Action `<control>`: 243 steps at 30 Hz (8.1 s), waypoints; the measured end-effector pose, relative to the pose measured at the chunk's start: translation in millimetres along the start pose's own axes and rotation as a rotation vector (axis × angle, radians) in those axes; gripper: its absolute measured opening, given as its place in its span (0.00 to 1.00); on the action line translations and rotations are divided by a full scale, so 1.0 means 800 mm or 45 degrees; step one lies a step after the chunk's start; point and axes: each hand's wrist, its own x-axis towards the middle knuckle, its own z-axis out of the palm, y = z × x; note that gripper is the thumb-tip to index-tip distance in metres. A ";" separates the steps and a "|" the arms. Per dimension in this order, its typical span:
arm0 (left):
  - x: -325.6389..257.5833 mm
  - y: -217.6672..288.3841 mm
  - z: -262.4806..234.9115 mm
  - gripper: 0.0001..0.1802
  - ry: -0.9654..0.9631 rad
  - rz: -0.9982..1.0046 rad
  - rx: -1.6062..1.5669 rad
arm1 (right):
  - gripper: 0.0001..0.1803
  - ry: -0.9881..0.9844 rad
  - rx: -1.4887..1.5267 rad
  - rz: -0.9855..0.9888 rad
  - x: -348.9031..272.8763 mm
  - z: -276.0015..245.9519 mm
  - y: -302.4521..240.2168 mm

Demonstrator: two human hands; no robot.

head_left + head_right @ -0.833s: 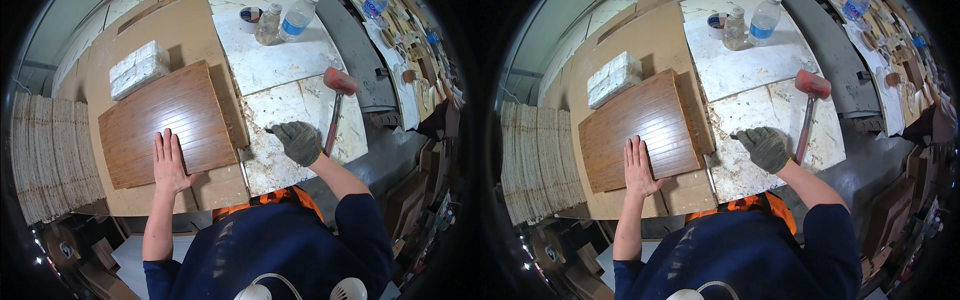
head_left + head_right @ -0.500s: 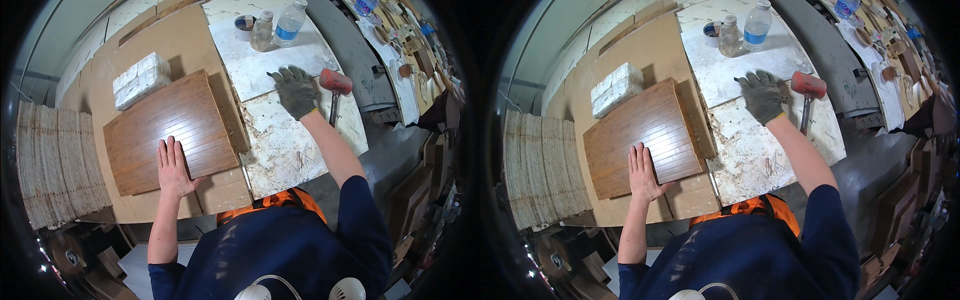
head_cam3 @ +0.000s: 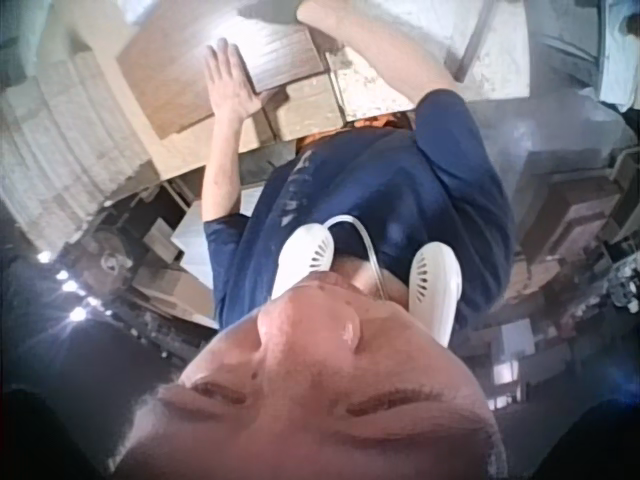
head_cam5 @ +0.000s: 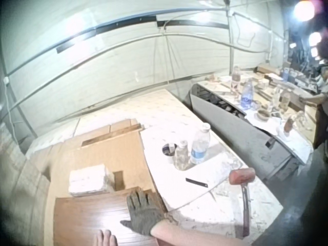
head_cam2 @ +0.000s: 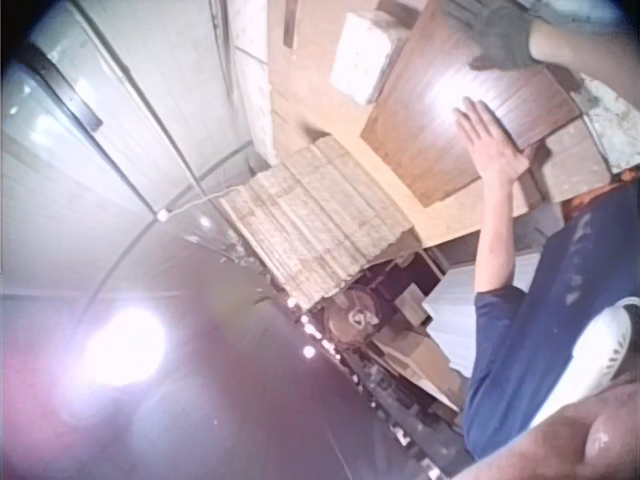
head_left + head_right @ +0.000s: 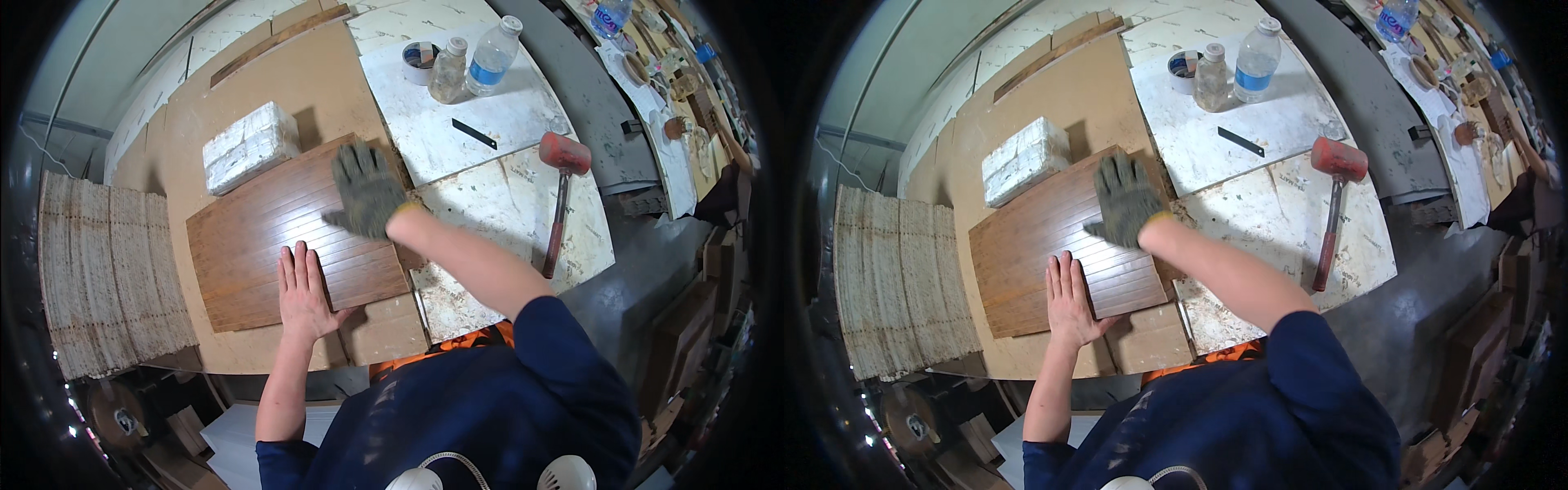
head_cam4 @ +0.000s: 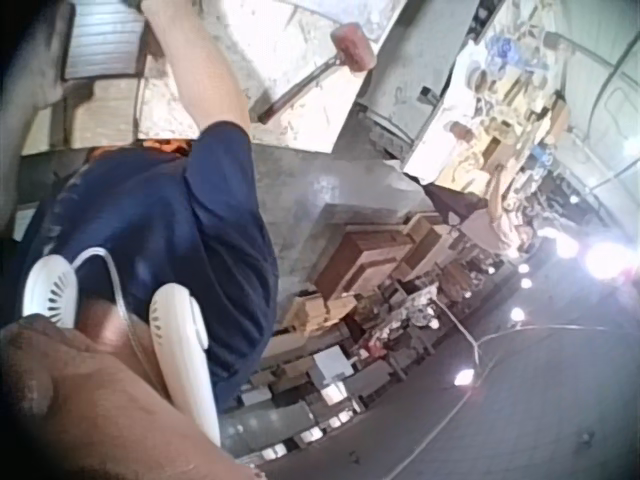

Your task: The person cleans the surface and edges of a wood panel using a tool and their gloved hand, then stacks a wood board onto a pile of similar items.

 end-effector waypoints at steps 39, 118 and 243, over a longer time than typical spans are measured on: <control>0.014 0.024 -0.029 0.69 -0.112 -0.119 -0.087 | 0.11 0.337 -0.487 0.151 -0.085 -0.020 0.240; 0.251 -0.008 0.000 0.11 0.554 -0.429 -0.205 | 0.04 0.290 -0.080 -0.693 0.078 -0.016 0.166; 0.307 0.030 0.010 0.12 0.810 -0.226 -0.185 | 0.14 0.522 0.141 0.501 -0.271 0.020 0.161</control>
